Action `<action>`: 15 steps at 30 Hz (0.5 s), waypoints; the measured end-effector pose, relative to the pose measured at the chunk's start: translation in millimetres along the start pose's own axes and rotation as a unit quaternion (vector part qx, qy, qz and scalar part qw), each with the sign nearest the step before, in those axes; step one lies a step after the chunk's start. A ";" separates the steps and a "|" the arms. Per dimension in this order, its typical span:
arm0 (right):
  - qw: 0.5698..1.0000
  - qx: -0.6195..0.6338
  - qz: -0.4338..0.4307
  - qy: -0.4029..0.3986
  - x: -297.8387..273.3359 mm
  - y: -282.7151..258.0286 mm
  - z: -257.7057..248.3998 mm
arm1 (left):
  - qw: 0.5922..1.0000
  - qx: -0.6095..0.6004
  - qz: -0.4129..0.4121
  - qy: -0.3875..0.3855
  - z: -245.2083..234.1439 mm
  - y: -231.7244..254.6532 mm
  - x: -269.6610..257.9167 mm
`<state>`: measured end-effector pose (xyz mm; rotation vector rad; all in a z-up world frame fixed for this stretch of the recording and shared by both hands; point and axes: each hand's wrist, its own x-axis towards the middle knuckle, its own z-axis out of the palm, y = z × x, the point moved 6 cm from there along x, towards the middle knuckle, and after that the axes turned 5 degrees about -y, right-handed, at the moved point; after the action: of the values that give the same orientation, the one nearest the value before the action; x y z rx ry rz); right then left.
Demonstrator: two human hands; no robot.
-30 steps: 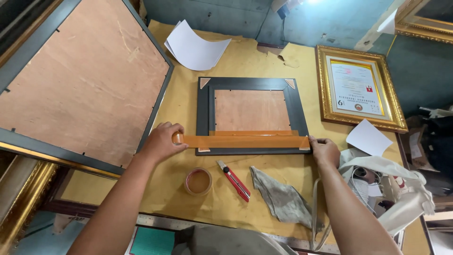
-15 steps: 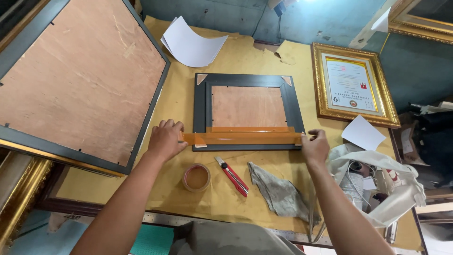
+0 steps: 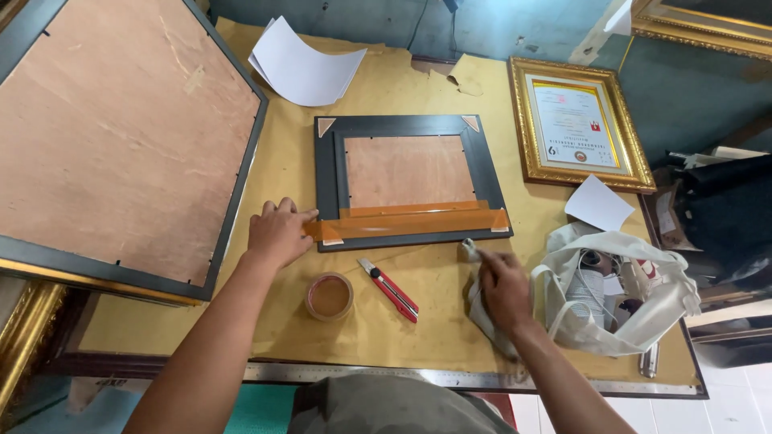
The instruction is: The person is sealing the back of a picture frame by applying adhesive tape along the edges where the backing meets the frame.
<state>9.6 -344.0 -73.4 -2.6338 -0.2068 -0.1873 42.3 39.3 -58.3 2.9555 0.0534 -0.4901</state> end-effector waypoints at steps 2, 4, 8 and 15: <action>0.998 -0.006 0.023 0.062 21.1 -2.0 -19.5 | 1.000 0.002 0.003 -0.004 -2.4 1.6 0.5; 0.992 -0.011 0.046 0.119 35.3 -9.3 -28.6 | 1.000 0.004 0.002 -0.011 -1.2 0.6 0.0; 0.975 -0.112 0.128 -0.143 36.5 -64.6 4.0 | 1.000 0.017 0.006 -0.004 4.8 -2.0 4.8; 0.960 -0.070 -0.051 -0.267 35.4 -177.9 69.1 | 1.000 0.013 0.012 -0.021 4.6 -2.7 4.0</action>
<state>18.9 -152.1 -45.8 -2.7614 -0.5242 0.5006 44.5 41.3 -64.3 2.9667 0.0066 -0.5531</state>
